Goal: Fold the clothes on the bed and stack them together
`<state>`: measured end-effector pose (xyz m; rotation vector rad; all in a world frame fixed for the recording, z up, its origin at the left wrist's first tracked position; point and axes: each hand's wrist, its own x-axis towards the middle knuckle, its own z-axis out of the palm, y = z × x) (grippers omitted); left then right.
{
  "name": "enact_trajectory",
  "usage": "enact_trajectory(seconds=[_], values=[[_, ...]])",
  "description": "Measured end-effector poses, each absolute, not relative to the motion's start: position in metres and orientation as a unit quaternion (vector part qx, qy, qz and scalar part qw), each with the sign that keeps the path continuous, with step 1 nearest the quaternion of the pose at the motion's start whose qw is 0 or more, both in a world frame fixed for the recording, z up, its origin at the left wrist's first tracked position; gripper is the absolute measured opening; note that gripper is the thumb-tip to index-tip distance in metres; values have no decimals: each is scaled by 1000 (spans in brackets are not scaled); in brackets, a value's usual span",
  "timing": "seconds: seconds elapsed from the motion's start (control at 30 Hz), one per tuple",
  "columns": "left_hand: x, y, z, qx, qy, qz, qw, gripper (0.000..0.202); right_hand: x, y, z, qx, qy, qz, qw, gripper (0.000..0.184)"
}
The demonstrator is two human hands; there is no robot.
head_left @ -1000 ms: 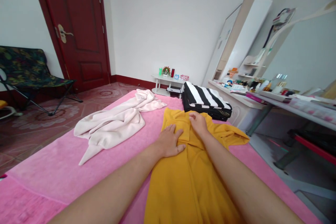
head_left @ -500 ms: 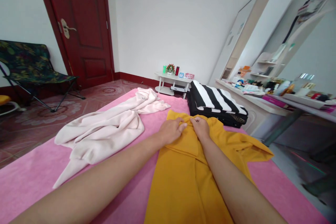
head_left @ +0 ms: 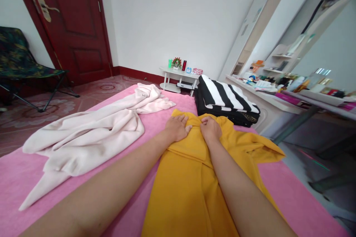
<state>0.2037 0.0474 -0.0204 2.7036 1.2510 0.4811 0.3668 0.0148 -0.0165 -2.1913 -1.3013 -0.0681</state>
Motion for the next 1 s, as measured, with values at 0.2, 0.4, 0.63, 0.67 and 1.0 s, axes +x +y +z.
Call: enact_trajectory(seconds=[0.2, 0.4, 0.63, 0.67, 1.0], values=[[201, 42, -25, 891, 417, 149, 100, 68, 365, 10, -18, -806, -539, -30, 243, 26], [186, 19, -9, 896, 432, 49, 87, 70, 367, -18, -14, -734, -627, -18, 260, 27], [183, -26, 26, 879, 473, 57, 26, 54, 442, -89, 7, -714, -514, -209, 428, 39], [185, -33, 22, 882, 464, 80, 24, 57, 460, -100, 7, -758, -430, -241, 428, 42], [195, -49, -25, 888, 431, 148, 53, 60, 546, -135, -27, -917, -226, -91, 315, 35]])
